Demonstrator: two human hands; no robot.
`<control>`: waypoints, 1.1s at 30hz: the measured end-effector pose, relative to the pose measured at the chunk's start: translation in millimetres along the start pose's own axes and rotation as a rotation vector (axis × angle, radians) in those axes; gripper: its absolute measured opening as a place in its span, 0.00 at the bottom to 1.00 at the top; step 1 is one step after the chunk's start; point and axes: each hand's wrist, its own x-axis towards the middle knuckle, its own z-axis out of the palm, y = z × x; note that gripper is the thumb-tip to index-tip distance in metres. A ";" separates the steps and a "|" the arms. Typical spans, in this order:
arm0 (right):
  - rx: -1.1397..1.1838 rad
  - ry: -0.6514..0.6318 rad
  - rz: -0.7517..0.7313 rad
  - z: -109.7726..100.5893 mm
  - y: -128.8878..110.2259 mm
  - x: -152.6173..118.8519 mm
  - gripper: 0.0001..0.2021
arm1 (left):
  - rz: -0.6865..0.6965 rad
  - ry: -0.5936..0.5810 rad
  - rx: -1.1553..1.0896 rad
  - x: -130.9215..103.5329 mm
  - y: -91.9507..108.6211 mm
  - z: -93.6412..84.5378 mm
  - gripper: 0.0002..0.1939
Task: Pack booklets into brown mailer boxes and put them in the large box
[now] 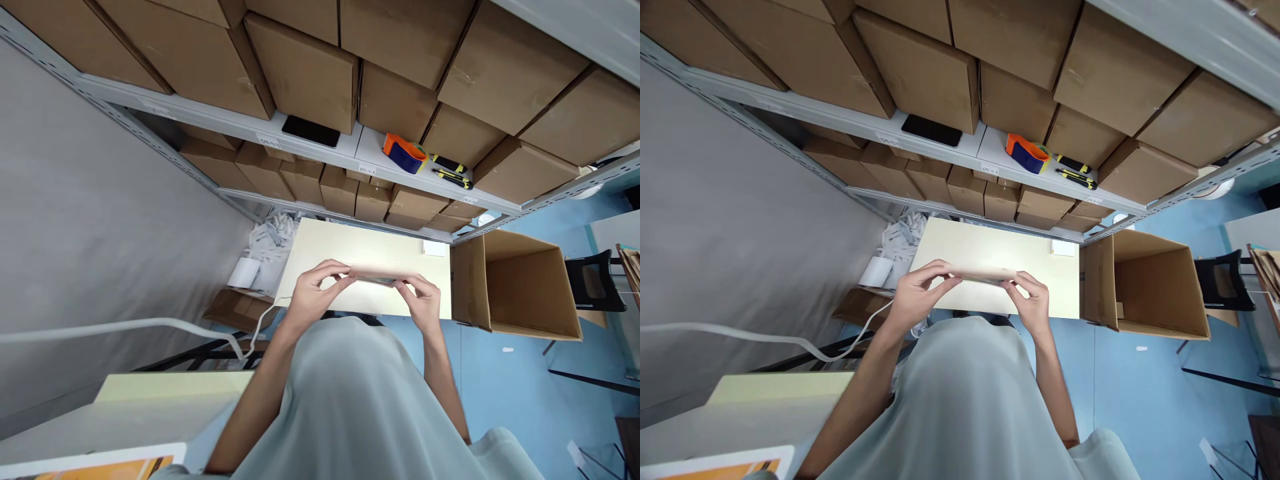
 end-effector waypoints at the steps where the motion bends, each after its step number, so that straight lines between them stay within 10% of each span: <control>1: 0.004 0.017 0.033 1.3 0.5 0.8 0.10 | -0.036 -0.011 -0.021 0.7 -0.6 -0.9 0.18; 9: 0.087 0.115 0.140 12.4 3.3 4.3 0.29 | -0.255 0.000 -0.153 2.2 -2.6 -4.7 0.31; 33: -0.122 0.155 0.089 25.9 -3.2 9.1 0.15 | -0.349 0.062 -0.250 1.9 -6.5 2.3 0.34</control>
